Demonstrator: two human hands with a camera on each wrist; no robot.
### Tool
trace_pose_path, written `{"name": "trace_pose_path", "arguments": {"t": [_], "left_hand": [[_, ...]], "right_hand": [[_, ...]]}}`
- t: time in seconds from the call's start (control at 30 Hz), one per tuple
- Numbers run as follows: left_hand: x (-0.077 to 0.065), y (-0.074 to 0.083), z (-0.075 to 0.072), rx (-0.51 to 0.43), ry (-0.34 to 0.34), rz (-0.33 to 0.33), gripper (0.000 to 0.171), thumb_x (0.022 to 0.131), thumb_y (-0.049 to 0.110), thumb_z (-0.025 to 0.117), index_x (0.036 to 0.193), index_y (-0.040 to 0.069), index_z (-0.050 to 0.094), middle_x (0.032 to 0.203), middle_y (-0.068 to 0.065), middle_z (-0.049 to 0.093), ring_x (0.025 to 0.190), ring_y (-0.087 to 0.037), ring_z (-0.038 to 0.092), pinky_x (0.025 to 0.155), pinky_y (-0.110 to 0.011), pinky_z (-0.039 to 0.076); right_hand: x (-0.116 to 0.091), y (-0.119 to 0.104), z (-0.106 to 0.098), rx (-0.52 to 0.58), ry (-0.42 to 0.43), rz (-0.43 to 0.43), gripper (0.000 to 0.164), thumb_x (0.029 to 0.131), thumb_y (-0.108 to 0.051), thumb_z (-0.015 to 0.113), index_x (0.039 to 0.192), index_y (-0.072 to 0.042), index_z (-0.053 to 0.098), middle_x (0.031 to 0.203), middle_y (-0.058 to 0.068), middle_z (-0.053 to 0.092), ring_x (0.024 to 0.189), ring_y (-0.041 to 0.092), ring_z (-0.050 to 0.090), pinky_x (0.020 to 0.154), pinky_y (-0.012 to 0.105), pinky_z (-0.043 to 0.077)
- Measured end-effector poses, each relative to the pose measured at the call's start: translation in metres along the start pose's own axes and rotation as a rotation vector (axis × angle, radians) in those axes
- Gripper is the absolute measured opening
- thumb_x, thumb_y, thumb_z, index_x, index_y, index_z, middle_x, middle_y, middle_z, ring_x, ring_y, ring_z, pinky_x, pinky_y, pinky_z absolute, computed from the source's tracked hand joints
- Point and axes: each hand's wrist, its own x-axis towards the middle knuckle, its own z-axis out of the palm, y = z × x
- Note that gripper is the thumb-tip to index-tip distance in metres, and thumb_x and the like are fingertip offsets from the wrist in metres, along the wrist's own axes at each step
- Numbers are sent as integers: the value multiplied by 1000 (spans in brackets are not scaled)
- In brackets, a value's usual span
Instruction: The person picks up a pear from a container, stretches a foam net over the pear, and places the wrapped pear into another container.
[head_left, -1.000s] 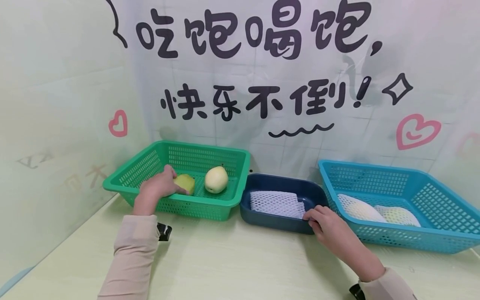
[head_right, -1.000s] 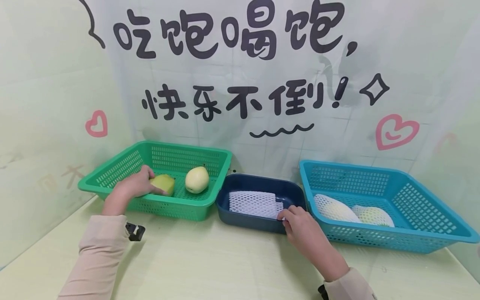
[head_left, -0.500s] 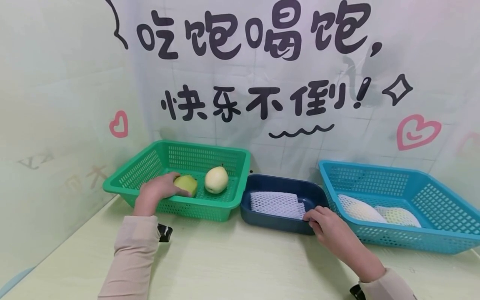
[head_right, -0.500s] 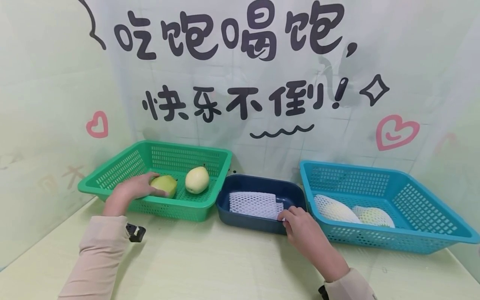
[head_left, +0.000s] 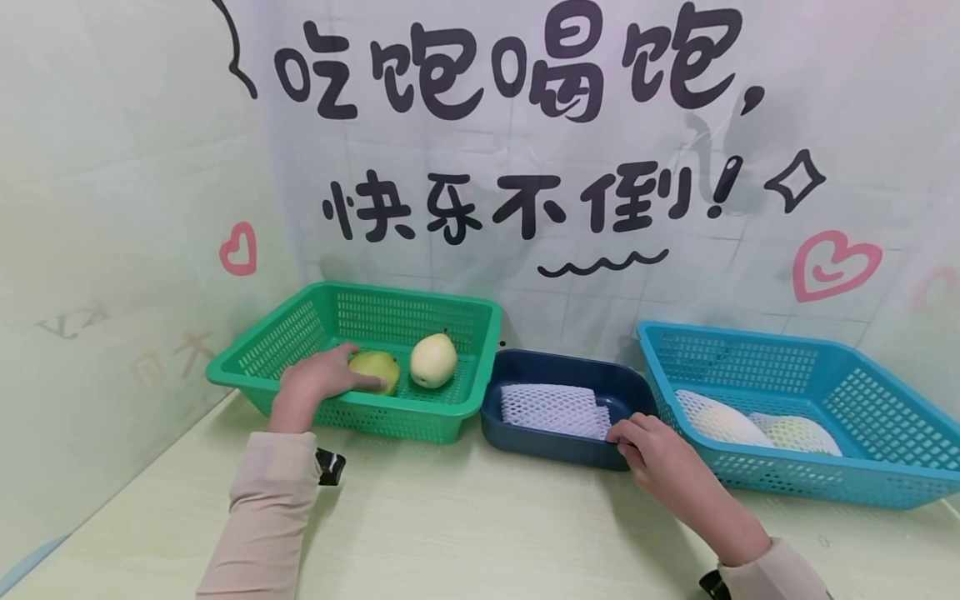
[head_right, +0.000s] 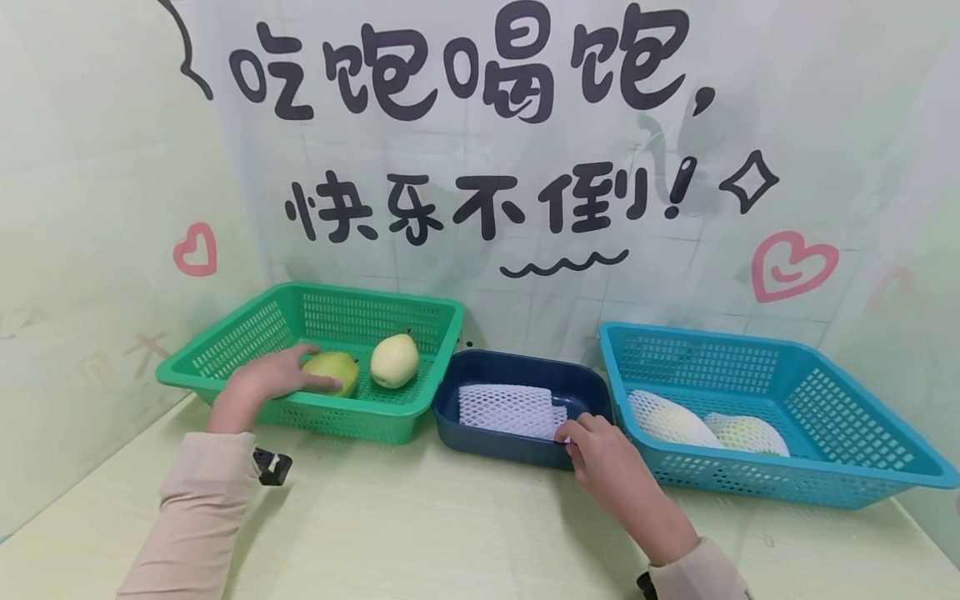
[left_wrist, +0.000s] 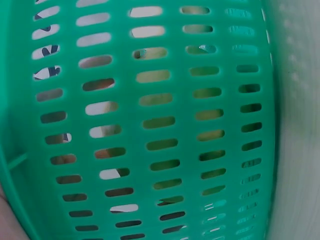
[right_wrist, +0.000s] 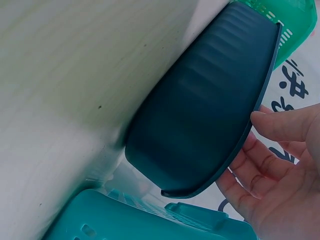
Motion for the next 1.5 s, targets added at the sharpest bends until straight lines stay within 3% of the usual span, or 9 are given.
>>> {"name": "trace_pose_path", "arguments": {"t": [0.2,0.57,0.77,0.87,1.1,1.5], "left_hand": [[1,0,0,22,-17,6,92,77,63,58,141,2,33,140,-25,40,119,-47,43,90,-62,35],[1,0,0,-20,-27,35,80,77,56,63,136,10,36,134,-23,46,111,-45,49,86,-59,38],[2,0,-1,-17,-66,98,86,80,49,62,141,-2,31,139,-29,37,123,-46,40,92,-57,39],[4,0,-1,-3,-67,113,83,81,47,61,139,-5,33,136,-30,41,119,-44,44,90,-55,41],[6,-1,1,-31,-60,93,77,81,45,64,136,1,36,126,-24,49,103,-37,51,81,-50,43],[4,-3,2,-39,0,51,73,75,52,66,131,12,40,115,-17,55,89,-31,53,71,-44,41]], "right_hand": [[0,1,1,0,5,-5,23,78,6,67,89,-14,66,81,-7,59,76,10,53,68,27,51],[0,2,2,0,-3,3,22,79,6,67,89,-14,66,81,-6,59,78,11,54,69,29,52],[0,2,2,-1,-5,-2,22,79,6,66,89,-13,66,81,-7,59,77,10,53,69,28,51],[0,1,2,-1,-13,5,21,79,5,66,90,-13,66,82,-7,59,78,10,54,70,29,52],[-1,2,1,6,-12,2,21,79,6,66,90,-12,66,82,-6,60,78,11,54,69,30,52],[0,1,3,-2,-5,-12,20,79,5,67,89,-12,65,81,-7,59,76,10,53,68,28,51]]}}
